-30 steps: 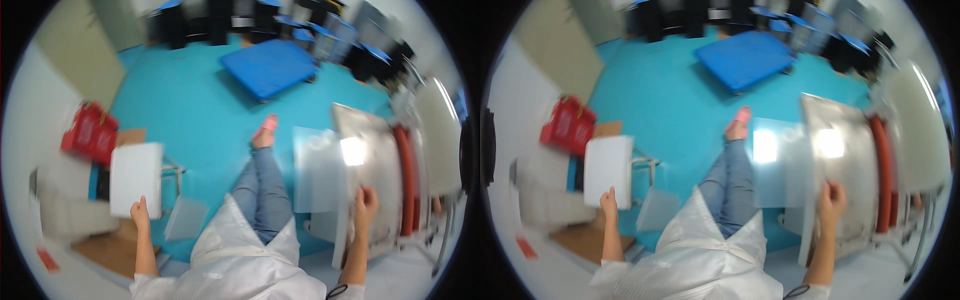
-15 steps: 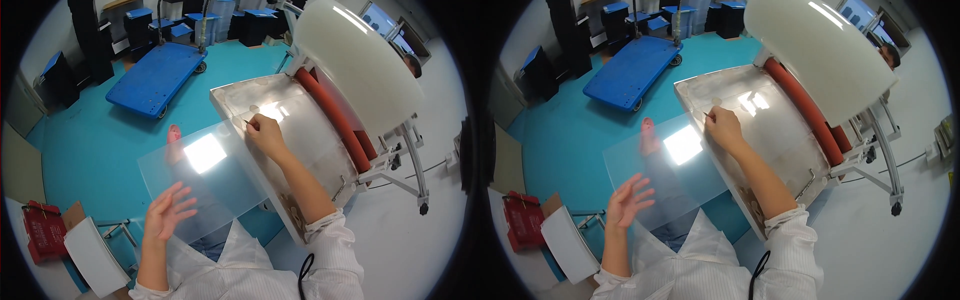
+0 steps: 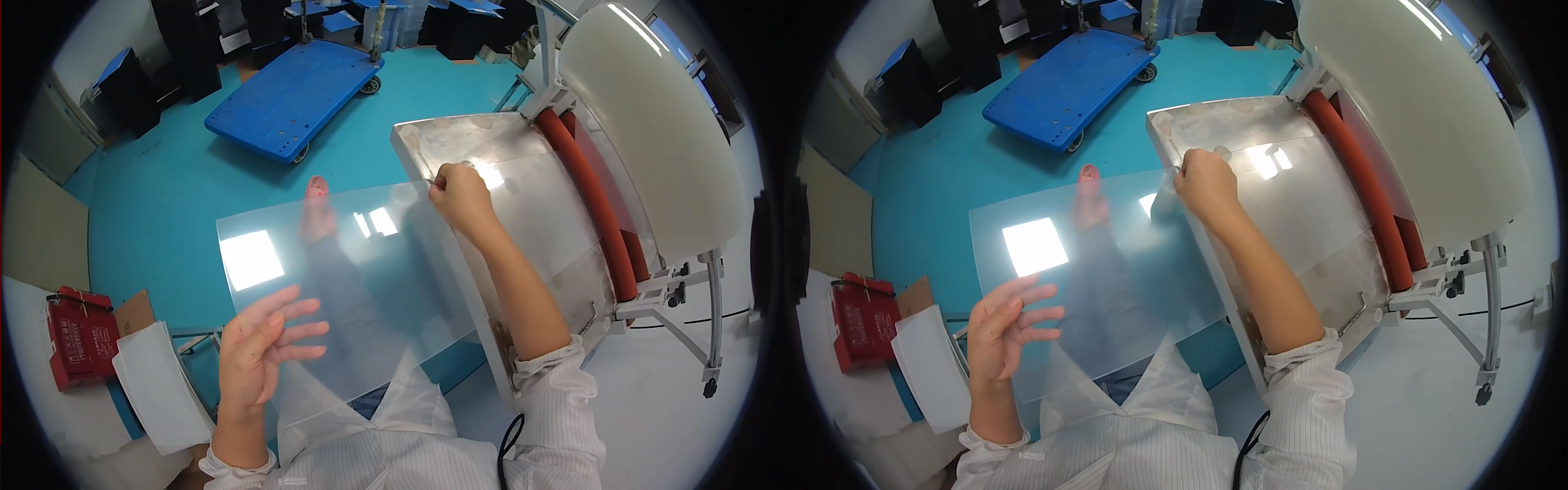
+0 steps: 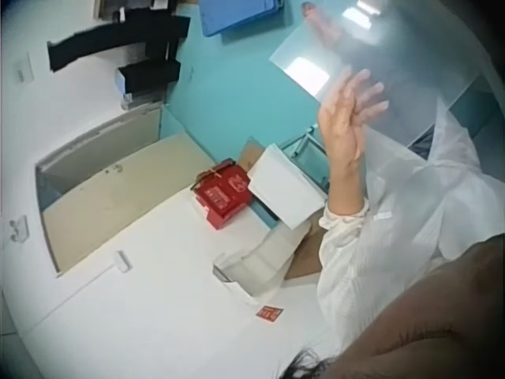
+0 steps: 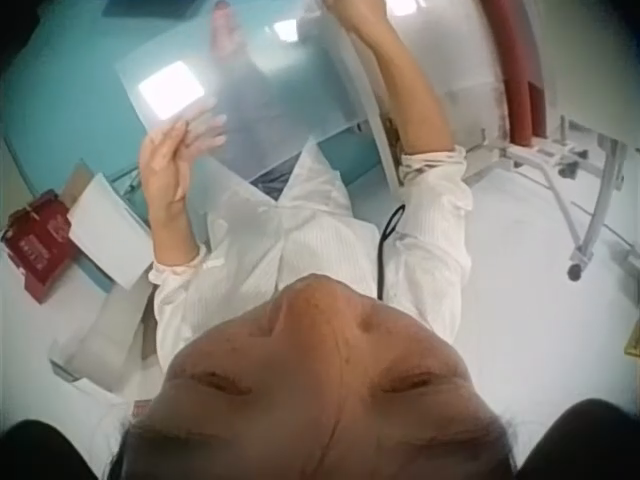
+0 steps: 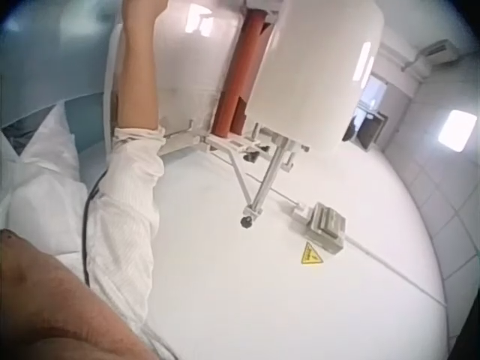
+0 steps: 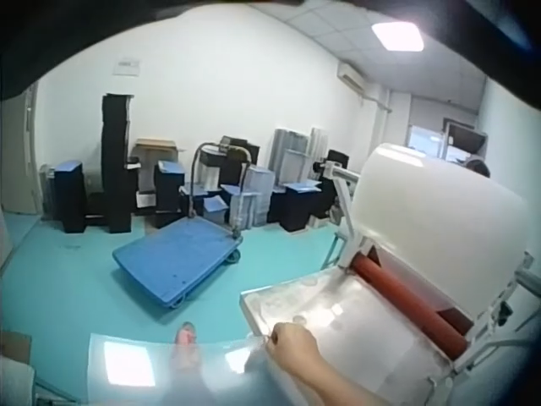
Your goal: Processing and arranging transparent plastic sheets on a specialized light table workstation.
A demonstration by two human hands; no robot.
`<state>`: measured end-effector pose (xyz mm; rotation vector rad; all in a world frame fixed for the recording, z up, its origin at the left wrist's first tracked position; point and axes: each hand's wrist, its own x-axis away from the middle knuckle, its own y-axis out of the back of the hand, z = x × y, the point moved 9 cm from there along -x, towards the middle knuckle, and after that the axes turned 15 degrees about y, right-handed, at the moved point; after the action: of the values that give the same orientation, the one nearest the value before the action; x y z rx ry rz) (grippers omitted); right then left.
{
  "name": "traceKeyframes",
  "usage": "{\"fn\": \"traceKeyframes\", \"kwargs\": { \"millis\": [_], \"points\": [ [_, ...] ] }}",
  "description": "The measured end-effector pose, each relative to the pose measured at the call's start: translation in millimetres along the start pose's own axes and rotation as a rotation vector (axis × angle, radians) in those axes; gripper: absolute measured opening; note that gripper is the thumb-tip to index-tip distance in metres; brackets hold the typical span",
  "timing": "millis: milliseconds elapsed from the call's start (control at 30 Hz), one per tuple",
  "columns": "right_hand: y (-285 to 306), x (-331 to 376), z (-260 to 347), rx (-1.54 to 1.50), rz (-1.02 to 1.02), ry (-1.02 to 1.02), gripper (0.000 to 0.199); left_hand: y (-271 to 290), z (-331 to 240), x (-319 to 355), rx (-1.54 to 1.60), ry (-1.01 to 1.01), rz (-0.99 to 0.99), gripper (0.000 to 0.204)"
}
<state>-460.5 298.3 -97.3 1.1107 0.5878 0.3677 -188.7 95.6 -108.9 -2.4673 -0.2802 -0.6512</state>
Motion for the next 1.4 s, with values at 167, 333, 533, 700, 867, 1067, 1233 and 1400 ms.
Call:
{"fn": "traceKeyframes", "kwargs": {
  "millis": [167,333,533,700,867,1067,1233,1400],
  "points": [
    [8.8,11.6,1.4,0.026,0.069,-0.009,0.008,-13.7,-10.8,1.1,-0.033,-0.022,0.020,0.043],
    [31.6,86.9,17.9,0.033,0.105,0.035,0.011,-12.5,-10.9,4.1,-0.010,-0.012,-0.002,0.042],
    [70.1,201.9,27.4,0.026,0.257,-0.112,0.009,-8.7,-7.2,1.4,0.017,-0.009,0.021,0.041],
    [71.4,207.4,16.1,-0.251,0.237,-0.114,0.012,53.7,1.2,31.5,0.093,-0.076,-0.121,0.041],
    [58.9,192.2,-30.4,-0.618,-0.231,-0.210,0.008,163.6,50.3,87.1,0.412,-0.246,-0.257,0.040],
    [43.9,183.9,-31.5,-0.615,-0.367,-0.104,0.013,315.8,131.0,216.0,0.623,-0.552,-0.674,0.044],
    [30.7,180.2,-32.7,-0.591,-0.340,-0.085,0.017,404.2,192.8,258.6,0.785,-0.697,-0.841,0.041],
    [55.5,184.5,16.0,-0.393,-0.307,-0.156,0.027,444.8,218.5,259.5,0.663,-0.364,-1.084,0.044]
  ]
}}
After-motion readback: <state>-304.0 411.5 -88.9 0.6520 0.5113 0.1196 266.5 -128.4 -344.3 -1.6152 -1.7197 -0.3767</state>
